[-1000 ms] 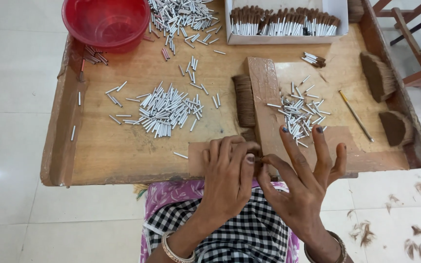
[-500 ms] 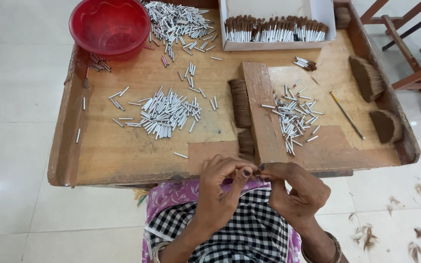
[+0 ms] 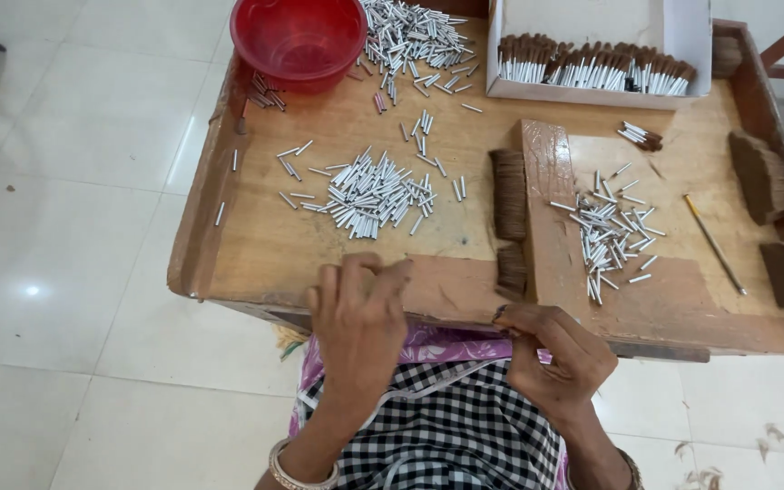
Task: The person sits at a wooden workbench assembling small brushes by hand. They pick up metal ferrules and tufts of brown bristle hair, press the hair into each ferrule, and place the finished brushes into a white box on the bench, repeating the cycle continuously.
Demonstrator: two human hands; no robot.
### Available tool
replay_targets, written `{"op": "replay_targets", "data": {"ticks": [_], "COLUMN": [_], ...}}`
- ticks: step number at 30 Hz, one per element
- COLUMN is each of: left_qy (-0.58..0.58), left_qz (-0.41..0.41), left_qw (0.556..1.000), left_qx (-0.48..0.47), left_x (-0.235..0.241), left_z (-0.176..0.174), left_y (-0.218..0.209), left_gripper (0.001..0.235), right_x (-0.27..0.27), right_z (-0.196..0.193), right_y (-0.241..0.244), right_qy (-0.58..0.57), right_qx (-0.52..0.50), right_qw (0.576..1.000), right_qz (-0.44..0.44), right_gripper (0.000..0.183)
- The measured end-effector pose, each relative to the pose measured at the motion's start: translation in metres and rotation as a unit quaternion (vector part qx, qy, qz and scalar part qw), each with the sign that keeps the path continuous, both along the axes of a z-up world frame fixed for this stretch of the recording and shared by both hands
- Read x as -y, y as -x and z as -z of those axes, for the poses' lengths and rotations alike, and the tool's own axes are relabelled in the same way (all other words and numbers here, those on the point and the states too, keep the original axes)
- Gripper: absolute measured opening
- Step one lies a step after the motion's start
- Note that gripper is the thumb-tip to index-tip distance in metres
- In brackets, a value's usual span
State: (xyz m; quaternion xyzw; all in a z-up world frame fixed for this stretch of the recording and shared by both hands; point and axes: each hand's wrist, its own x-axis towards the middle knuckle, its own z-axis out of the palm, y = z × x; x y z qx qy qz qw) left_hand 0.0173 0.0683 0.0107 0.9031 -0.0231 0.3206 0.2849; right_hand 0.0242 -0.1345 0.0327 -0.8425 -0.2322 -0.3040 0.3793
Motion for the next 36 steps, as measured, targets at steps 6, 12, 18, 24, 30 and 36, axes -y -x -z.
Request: {"op": "replay_targets", "data": {"ticks": [6,12,18,24,30,36], "left_qy": [-0.085,0.216,0.246,0.249,0.238,0.185], "left_qz": [-0.038,0.180,0.197,0.188,0.185,0.129], "left_qw": [0.996,0.958,0.948,0.947,0.952,0.974], "left_qx": [-0.010,-0.055,-0.043,-0.073,-0.059,-0.008], "left_x": [0.001,0.040,0.044,0.046,0.047,0.049], "left_z": [0.001,-0.004,-0.006,-0.002,0.002,-0.003], "left_y": [-0.005,0.009,0.008,0.009,0.010,0.014], "left_gripper": [0.030,0.018,0.012,0.009,0.011,0.011], "right_x": [-0.009,-0.002,0.006,0.002,-0.002,0.001], "right_z": [0.008,0.022,0.023,0.013,0.000,-0.010], "right_y": [-0.001,0.003,0.003,0.005,0.010,0.014], "right_qy": [-0.081,-0.227,-0.243,-0.192,-0.032,0.050], "right_qx": [-0.063,-0.123,-0.126,-0.102,-0.003,0.063], "right_qw": [0.994,0.961,0.956,0.973,0.999,0.996], "right_qz": [-0.033,-0.101,-0.102,-0.080,0.015,0.040], "right_gripper": [0.025,0.015,0.011,0.014,0.022,0.024]}}
